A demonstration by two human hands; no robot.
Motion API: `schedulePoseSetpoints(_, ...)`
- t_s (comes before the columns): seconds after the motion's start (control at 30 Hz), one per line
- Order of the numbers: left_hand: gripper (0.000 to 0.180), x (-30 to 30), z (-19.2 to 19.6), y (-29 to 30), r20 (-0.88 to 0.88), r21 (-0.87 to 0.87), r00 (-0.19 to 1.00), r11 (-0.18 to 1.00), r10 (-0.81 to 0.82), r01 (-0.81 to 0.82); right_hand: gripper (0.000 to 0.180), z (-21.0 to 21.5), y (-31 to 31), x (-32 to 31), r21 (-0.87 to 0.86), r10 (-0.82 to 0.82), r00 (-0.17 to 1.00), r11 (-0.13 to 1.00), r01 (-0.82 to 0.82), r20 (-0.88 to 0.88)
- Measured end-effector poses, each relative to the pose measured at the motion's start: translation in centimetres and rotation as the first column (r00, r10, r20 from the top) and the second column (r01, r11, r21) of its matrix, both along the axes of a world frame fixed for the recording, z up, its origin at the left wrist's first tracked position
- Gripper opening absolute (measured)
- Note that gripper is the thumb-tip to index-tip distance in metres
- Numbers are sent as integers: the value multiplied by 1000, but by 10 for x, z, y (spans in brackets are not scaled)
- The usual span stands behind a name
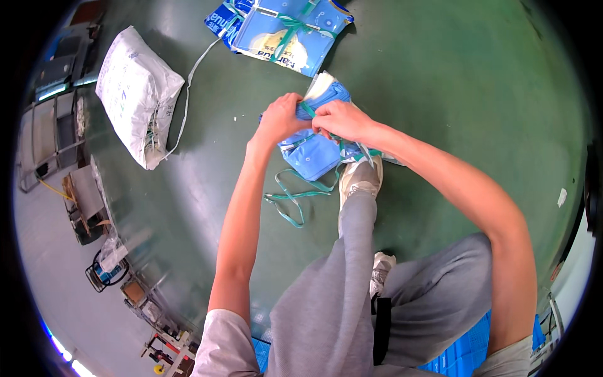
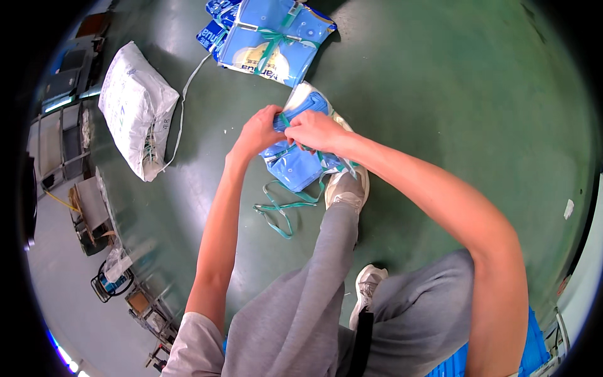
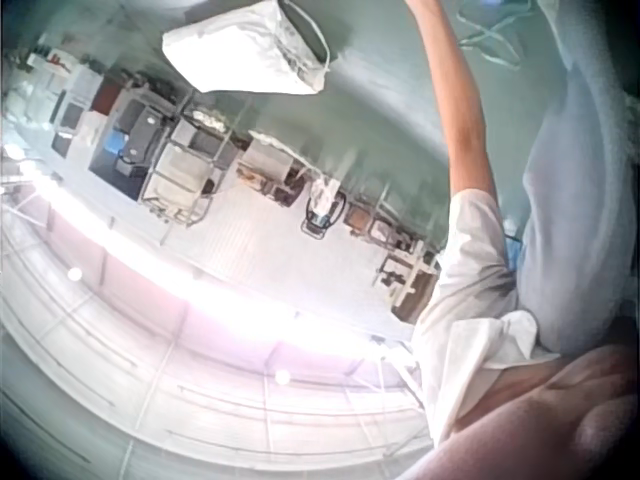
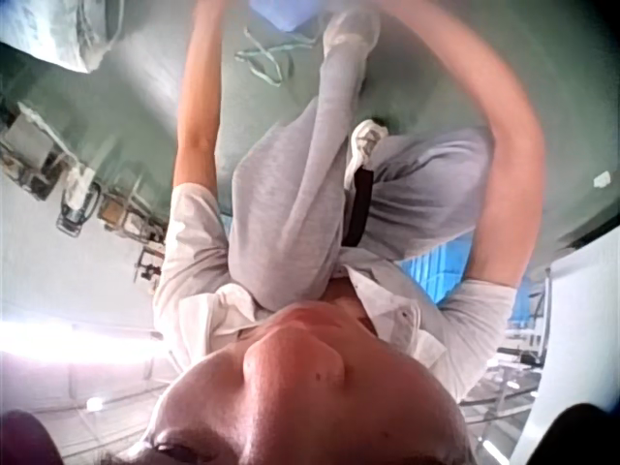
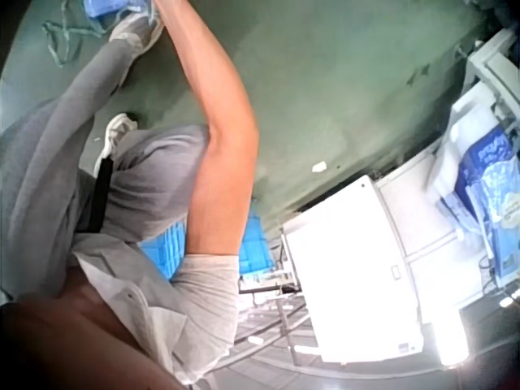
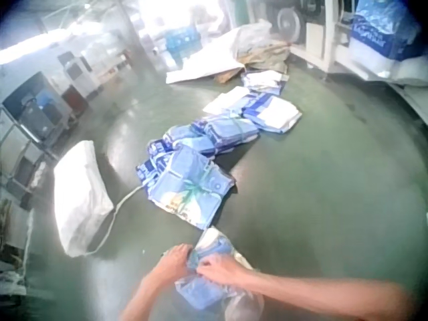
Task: The person bundles stacks of blue plastic bags using green ribbons and then places them inside a larger blue outer bag.
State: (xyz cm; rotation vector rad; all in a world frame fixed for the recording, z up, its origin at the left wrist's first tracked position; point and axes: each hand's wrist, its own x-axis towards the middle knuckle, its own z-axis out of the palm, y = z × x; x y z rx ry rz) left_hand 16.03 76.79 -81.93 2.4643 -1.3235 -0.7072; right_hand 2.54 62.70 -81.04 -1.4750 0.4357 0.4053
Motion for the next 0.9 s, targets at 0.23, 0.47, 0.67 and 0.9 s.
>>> schedulePoseSetpoints(0.23, 84, -35, 18, -1, -25, -32, 994, 994, 102, -103, 14, 9, -21, 4, 316, -280, 959, 906, 282, -51)
schedulePoseSetpoints(0.47, 85, -83, 34, 16, 180, -160, 980, 986, 85, -56, 25, 42, -29, 23, 308, -234, 959, 912, 273, -157)
schedulePoseSetpoints(0.67, 77, -102, 38, 34, 222, -218, 966, 972, 131, -82, 73, 59, -25, 25, 330, -101, 967, 927, 177, -235)
schedulePoseSetpoints(0.9, 56, -118, 41, 48, 281, -175, 953, 982, 113, -65, 61, 58, -40, -3, 314, -187, 947, 911, 267, -262)
